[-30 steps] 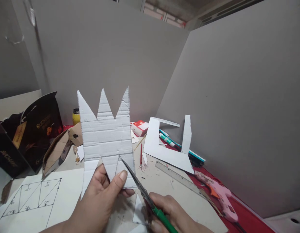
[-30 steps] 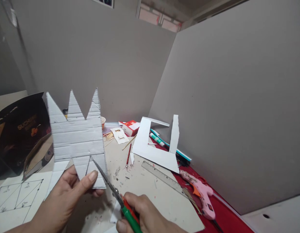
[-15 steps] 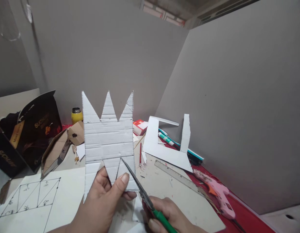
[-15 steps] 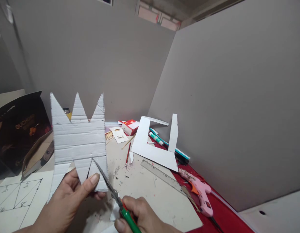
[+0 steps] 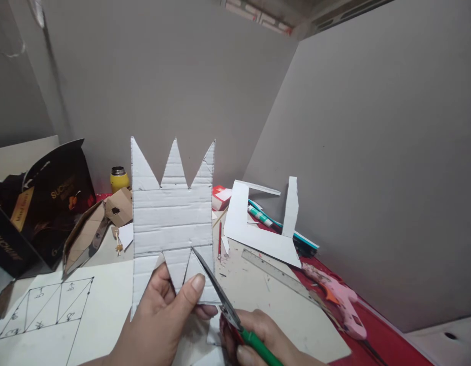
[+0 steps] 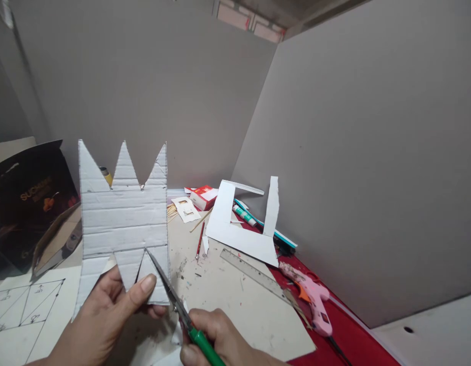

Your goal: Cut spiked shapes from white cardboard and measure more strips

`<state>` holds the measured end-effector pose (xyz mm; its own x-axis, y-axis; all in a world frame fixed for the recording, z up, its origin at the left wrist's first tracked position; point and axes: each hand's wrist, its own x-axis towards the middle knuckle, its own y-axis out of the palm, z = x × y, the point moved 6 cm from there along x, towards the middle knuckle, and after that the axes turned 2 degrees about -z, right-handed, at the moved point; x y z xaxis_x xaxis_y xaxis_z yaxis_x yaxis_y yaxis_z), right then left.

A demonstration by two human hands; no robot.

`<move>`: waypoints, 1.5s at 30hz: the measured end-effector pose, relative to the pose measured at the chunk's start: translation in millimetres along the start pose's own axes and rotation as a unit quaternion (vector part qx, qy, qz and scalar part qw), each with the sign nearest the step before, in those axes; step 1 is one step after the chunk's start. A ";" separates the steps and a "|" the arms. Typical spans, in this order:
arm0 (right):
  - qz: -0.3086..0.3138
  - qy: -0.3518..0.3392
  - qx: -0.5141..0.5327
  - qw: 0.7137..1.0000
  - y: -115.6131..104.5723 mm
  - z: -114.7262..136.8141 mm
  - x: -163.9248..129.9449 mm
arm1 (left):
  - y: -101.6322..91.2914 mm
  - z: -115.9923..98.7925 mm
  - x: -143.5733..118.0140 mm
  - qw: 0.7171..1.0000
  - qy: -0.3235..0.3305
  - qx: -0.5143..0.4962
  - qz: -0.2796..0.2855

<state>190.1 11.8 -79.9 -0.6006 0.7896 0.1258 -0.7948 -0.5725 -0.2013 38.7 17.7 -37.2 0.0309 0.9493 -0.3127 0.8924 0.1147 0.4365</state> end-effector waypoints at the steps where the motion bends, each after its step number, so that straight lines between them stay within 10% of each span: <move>1: -0.003 0.002 0.005 1.000 0.6 -0.6 -0.4 | 0.1 -0.2 -0.5 1.000 -0.001 0.000 0.000; 20: 0.046 -0.033 0.077 0.995 2.5 24.7 5.0 | -1.4 -8.8 4.7 0.998 0.030 0.038 0.029; 24: 0.001 0.017 0.054 0.998 -5.1 29.4 4.4 | -4.7 -22.8 23.1 0.973 0.068 0.154 0.158; 28: -0.031 0.029 0.003 0.999 -18.5 35.5 4.3 | -14.5 -45.6 44.7 0.891 0.048 0.309 0.331; 33: -0.038 0.027 -0.030 0.998 -26.5 31.2 7.1 | -31.0 -85.7 64.0 0.949 0.091 0.127 0.272; 45: 0.017 0.049 -0.211 0.976 -30.8 28.8 13.7 | -28.1 -65.8 63.0 0.987 0.101 0.097 0.078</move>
<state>203.8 33.9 -44.1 -0.5992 0.8003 0.0232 -0.6551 -0.4734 -0.5888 -14.0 93.5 -13.6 0.1022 0.9922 -0.0717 0.9536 -0.0772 0.2910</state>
